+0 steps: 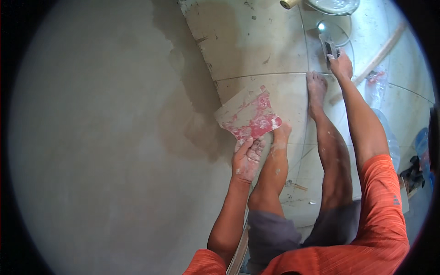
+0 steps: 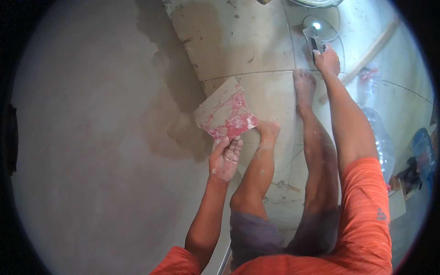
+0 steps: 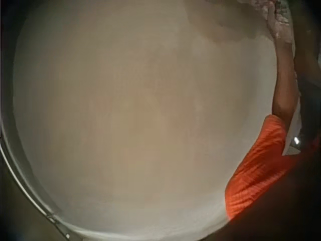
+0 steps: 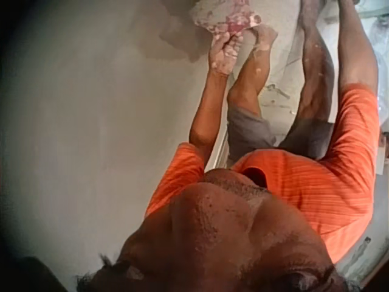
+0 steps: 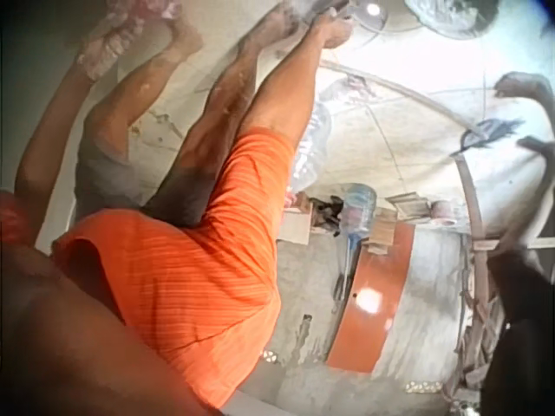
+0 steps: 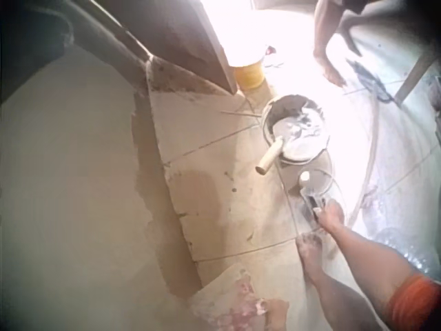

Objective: The person applies plaster to the top and side of a door frame using two different scrapers, alternating between smoothing the surface and picking up material.

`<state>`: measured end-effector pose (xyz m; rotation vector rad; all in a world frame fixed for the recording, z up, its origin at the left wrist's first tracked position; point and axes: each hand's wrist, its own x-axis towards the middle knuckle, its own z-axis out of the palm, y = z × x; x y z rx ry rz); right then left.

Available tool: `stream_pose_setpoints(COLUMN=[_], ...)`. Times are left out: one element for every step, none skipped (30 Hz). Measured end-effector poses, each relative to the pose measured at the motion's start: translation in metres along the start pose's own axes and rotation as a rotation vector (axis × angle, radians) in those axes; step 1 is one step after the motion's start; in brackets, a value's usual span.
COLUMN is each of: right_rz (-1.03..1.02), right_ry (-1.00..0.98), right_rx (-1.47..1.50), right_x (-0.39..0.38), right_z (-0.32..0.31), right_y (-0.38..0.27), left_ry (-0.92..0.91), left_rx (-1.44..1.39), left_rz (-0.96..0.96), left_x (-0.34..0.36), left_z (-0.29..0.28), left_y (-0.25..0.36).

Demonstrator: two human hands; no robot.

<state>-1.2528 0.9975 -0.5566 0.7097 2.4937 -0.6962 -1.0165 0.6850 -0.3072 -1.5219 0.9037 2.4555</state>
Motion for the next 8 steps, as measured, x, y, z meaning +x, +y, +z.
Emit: stream_pose_setpoints(right_rz=[-0.019,-0.030,-0.040,-0.078,-0.114,-0.135,-0.194,-0.254], right_ry=[0.018,0.042,0.034,0.074,0.118,0.121,0.115,0.100], right_rx=[-0.025,-0.059,-0.058,-0.077,-0.099,-0.099,-0.089,-0.085], right_x=[-0.008,-0.020,-0.023,-0.026,-0.031,-0.030,-0.030,-0.035], right_z=[-0.001,-0.002,0.005,0.011,0.018,0.025,0.033,0.041], right_y=[-0.020,-0.028,-0.027,-0.026,-0.022,-0.019,-0.018,-0.018], left_ry=[0.027,0.050,0.040,0.048,0.036,0.019,0.034,0.058], left_rx=[0.020,0.039,0.045,0.036,0.022,0.002,-0.016,-0.038], left_rz=[0.034,0.055,0.058,0.068,0.074,0.092,0.123,0.151], left_x=[0.000,-0.001,0.001,0.002,0.002,0.008,0.015,0.020], left_z=[0.001,-0.001,-0.006,-0.009,-0.010,-0.012,-0.015,-0.020], left_y=[0.000,-0.003,-0.003,-0.003,-0.004,-0.009,-0.013,-0.014])
